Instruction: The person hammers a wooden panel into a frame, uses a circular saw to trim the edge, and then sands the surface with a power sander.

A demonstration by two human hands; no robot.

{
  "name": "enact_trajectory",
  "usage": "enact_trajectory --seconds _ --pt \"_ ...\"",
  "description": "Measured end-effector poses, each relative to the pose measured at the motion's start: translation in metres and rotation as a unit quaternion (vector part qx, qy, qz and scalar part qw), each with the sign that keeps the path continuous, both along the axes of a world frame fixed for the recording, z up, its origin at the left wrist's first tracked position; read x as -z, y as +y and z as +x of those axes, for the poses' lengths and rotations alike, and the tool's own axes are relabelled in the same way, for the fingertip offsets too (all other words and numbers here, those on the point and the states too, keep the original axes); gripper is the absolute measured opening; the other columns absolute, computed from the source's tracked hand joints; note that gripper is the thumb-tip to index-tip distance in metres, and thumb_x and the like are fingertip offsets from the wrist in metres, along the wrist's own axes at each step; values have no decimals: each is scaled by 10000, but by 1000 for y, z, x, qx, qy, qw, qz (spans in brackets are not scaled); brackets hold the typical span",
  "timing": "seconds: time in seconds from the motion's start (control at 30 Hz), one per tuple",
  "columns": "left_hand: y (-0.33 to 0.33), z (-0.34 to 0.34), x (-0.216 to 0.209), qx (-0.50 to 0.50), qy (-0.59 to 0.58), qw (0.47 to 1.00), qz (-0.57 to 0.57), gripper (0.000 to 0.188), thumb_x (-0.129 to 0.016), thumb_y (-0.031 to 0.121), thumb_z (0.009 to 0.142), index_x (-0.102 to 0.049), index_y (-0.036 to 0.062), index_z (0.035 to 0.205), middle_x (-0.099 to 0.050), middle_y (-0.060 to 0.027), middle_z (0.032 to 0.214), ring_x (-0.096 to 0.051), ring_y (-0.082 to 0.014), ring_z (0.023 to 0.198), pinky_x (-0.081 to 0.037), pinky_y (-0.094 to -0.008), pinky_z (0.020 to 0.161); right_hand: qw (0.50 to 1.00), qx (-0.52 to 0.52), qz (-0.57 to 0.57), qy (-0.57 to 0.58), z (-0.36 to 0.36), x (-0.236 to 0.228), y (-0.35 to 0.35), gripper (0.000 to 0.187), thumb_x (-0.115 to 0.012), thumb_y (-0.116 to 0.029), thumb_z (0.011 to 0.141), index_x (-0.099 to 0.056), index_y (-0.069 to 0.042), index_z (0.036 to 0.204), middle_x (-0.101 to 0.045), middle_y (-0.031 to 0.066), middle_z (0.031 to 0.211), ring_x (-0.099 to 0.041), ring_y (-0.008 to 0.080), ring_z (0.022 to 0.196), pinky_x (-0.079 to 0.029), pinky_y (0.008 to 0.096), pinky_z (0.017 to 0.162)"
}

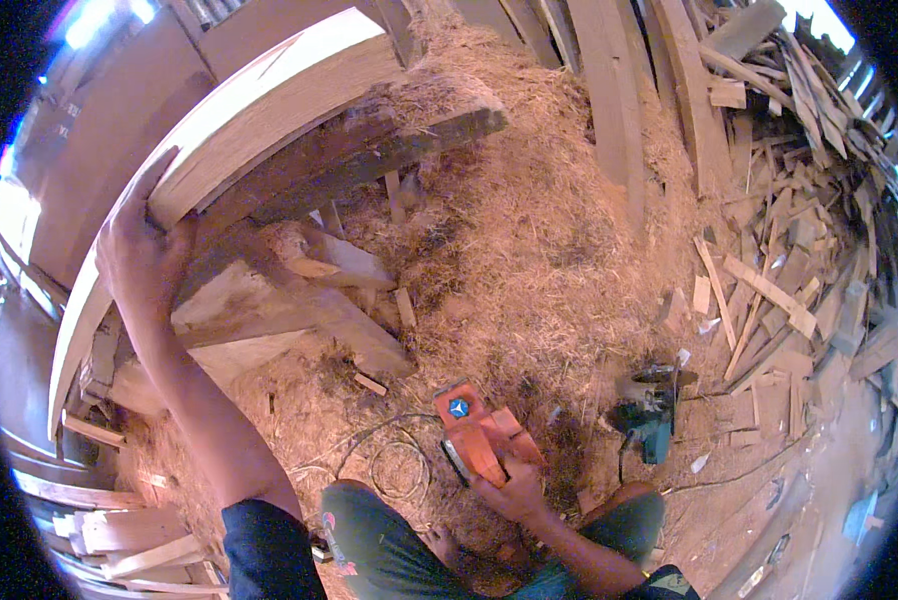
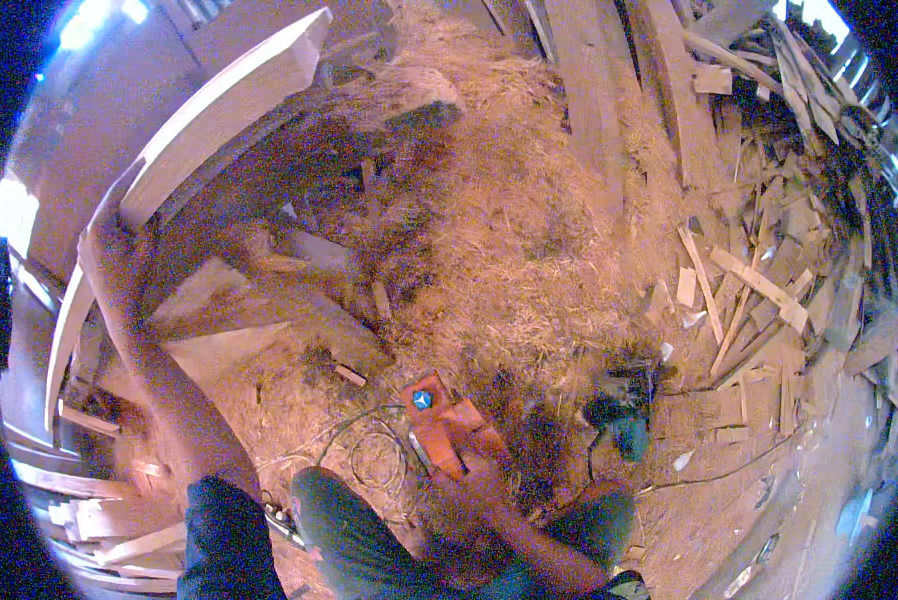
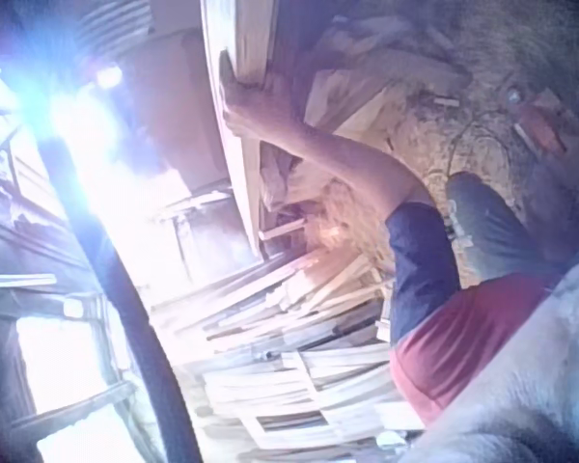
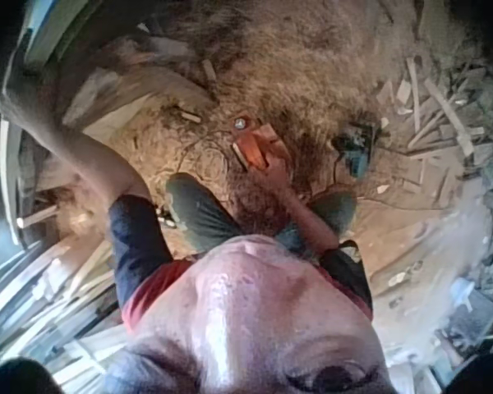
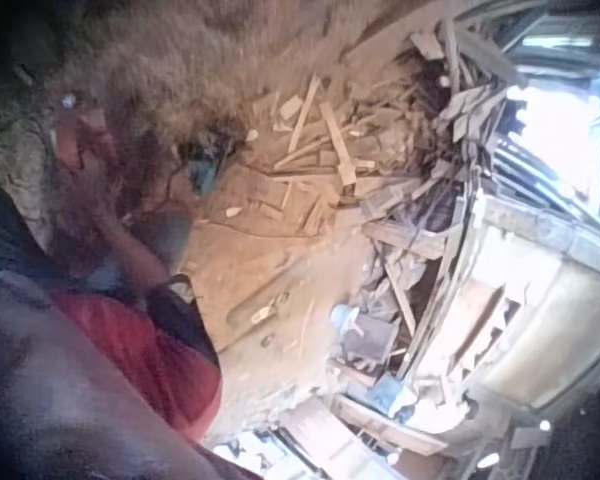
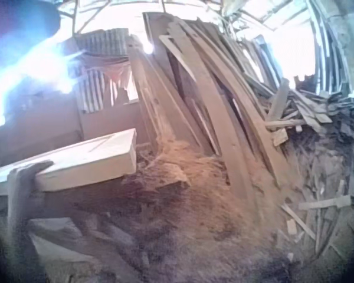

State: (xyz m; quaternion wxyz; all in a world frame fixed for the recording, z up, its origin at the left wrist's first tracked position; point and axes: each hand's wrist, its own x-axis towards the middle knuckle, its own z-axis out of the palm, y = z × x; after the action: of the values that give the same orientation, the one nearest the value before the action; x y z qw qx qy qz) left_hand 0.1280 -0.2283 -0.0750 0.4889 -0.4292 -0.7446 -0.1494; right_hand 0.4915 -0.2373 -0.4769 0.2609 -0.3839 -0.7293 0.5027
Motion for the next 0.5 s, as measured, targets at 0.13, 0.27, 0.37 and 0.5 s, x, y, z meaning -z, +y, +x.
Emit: enact_trajectory --seconds 0.13,0.27,0.37,0.5 --pt "-1 5 -1 4 -13 1000 -13 678 -724 122 664 -673 306 1315 -731 -144 945 -704 -315 790 -557 -424 760 998 5 33 57 -7 -6 0 346 -820 -295 795 -659 -7 898 -675 168 735 -683 330 645 -528 440 597" --pt "2 7 1 10 -52 999 -1 622 -716 167 689 -682 306 1294 -727 -143 941 -706 -344 821 -565 -450 783 998 -14 40 47 -11 -7 -2 329 -811 -295 813 -648 -12 849 -666 159 729 -673 313 629 -520 428 584" --pt "0 10 0 -8 2 1000 -3 568 -706 208 715 -692 304 1275 -732 -127 920 -705 -343 825 -563 -453 805 1000 -1 -15 -3 -12 -4 -5 319 -812 -287 809 -647 -16 838 -662 156 732 -663 303 635 -518 419 593" --pt "3 15 -1 -1 -29 1000 1 559 -709 226 730 -687 304 1283 -746 -108 933 -710 -337 873 -557 -448 827 998 9 53 33 -16 -2 -7 313 -808 -281 807 -651 -13 844 -659 148 719 -649 297 624 -516 413 593"
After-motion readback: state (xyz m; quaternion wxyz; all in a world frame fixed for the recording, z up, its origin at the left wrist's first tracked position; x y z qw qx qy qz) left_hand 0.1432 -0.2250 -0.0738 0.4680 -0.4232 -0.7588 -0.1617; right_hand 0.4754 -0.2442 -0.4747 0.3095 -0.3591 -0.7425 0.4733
